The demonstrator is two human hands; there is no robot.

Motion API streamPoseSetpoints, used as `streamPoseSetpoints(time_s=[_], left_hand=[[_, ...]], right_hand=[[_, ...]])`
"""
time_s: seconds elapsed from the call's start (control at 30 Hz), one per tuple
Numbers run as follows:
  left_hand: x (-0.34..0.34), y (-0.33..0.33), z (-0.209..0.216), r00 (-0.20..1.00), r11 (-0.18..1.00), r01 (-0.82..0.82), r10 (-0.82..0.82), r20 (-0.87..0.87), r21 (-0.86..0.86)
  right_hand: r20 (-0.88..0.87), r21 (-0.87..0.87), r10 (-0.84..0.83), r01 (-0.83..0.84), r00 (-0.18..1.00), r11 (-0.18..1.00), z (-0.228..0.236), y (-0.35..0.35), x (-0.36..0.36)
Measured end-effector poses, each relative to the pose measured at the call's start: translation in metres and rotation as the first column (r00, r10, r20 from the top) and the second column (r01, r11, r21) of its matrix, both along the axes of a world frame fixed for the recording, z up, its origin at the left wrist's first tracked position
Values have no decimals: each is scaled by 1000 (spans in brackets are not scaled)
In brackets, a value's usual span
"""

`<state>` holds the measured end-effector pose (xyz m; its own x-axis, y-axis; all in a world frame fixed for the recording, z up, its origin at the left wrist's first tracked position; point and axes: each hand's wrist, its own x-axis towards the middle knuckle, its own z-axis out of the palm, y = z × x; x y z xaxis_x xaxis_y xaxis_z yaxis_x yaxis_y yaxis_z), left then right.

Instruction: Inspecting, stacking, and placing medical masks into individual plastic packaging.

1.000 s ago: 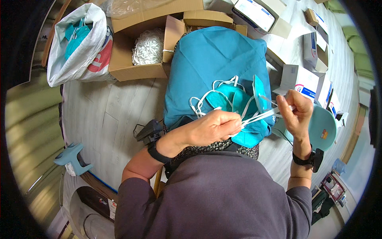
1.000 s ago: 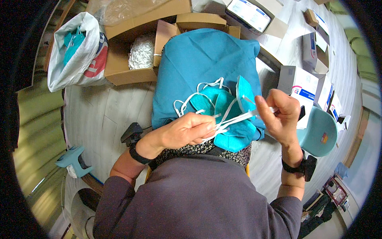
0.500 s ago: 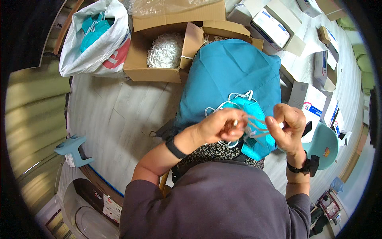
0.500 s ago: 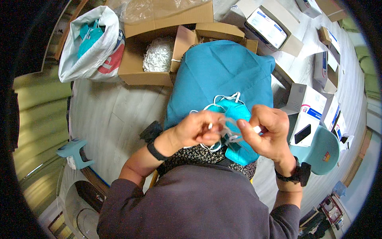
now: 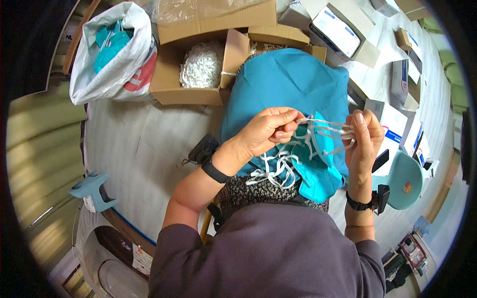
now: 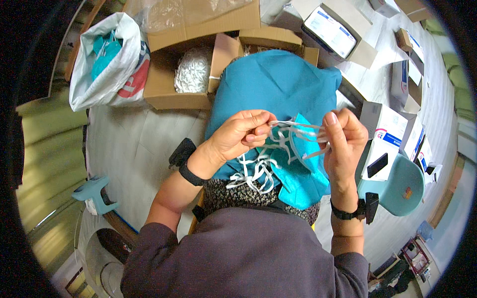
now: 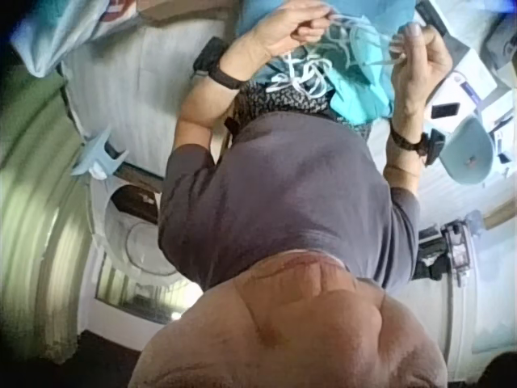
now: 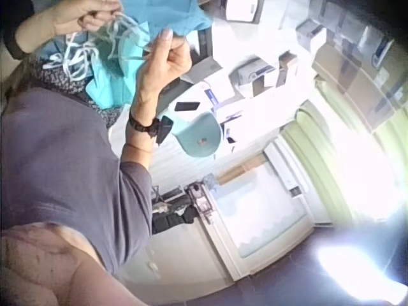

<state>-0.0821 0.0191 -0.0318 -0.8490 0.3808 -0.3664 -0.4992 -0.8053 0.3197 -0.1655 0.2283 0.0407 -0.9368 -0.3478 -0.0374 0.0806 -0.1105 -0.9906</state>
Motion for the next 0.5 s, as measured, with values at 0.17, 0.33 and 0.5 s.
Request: streamPoseSetpoints(time_s=[0.17,0.33,0.5], left_hand=[[-46,-27,-34,962,943,-201,241,129,-264],[-147,-52,-64,869,877,-387,451,205,-286],[-211,-95,-122,823,863,-439,498,273,-251]], right_hand=[[87,38,-1,-2,996,999,-23,6,9],[186,86,67,-84,980,993,-41,5,27],[222,41,73,-84,972,996,-44,4,31]])
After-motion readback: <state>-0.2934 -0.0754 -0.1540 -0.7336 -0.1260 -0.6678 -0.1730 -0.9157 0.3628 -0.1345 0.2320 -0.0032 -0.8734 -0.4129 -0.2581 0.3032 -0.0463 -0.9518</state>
